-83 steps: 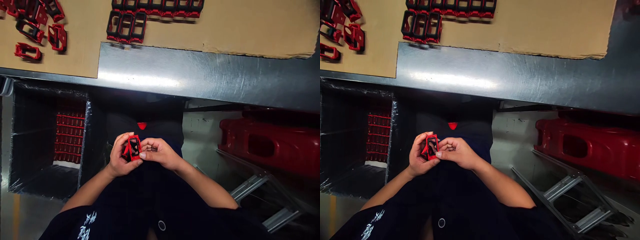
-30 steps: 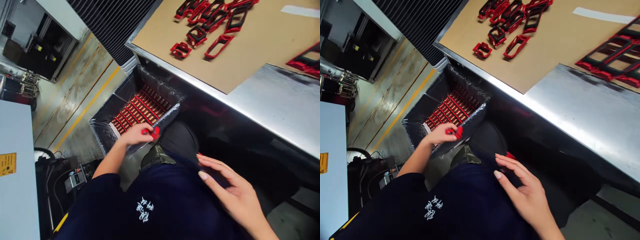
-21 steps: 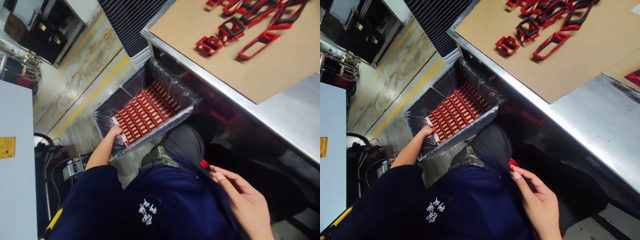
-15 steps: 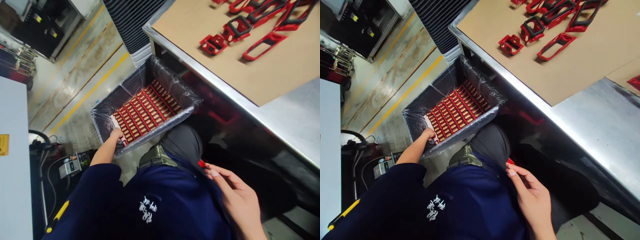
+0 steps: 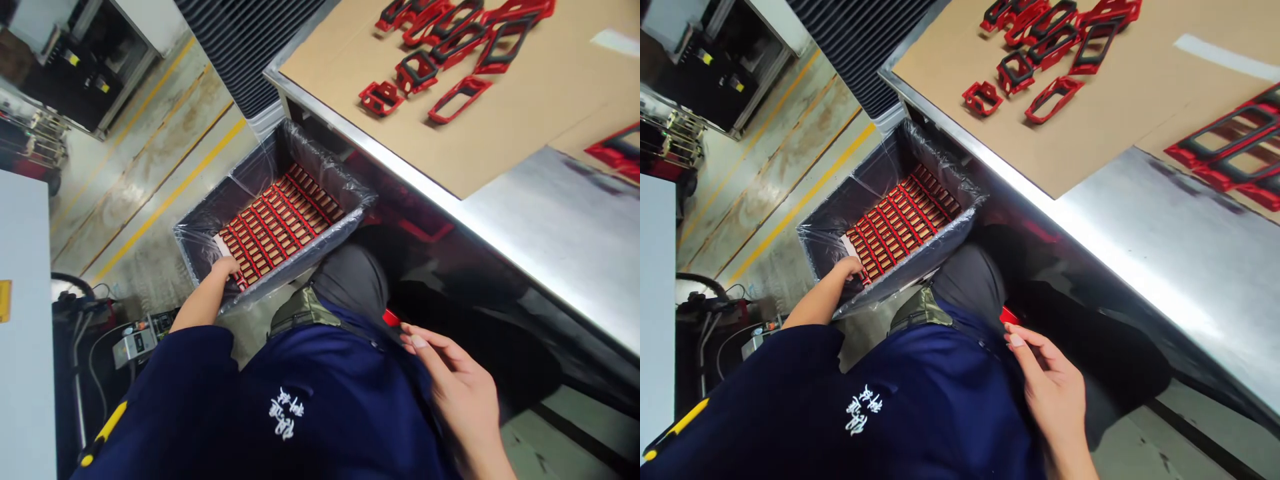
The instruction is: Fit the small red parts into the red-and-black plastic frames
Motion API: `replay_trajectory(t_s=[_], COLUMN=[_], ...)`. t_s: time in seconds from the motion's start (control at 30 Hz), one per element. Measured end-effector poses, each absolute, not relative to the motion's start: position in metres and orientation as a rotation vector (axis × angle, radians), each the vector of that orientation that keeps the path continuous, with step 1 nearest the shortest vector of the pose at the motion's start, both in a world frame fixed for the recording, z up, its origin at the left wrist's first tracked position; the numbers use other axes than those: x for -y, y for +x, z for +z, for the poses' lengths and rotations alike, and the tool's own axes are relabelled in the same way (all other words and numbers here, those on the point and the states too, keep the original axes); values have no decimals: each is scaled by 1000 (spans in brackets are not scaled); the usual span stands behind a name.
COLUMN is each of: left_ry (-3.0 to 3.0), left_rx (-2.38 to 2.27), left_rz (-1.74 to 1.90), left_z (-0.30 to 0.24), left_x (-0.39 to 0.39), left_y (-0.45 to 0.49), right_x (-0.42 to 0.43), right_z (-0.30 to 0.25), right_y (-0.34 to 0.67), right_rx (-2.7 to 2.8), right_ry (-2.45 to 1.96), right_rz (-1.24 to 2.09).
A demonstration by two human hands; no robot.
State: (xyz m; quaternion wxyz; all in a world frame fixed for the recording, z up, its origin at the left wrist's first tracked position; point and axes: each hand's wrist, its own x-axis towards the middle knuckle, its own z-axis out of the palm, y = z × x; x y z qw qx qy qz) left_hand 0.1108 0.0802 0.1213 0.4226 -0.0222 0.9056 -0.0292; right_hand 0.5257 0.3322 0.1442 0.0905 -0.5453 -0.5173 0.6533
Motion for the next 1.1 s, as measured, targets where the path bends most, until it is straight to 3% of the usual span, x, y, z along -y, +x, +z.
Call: replay_trajectory(t_s=[0.13,0.3,0.47,0.6,1.1], left_ry=[-41,135,-8,-155,293], left_rx=[-2219,-1669,-1023,-861,-1008], left_rz=[597,1155,1163,1089,1027], left_z=[156,174,186,190,195], left_x=[-134,-242,-295,-307,-284], left_y=[132,248,365,389,361], right_x=[-331,-327,-333,-333,-333], right_z=[143,162,179,181,184], right_y=[525,513,524,545,547], right_rx=[1725,2022,2102,2002,1827], right_ry=[-1481,-1037,-906,-971,-803], right_rz=[1913,1698,1266,1188,1643])
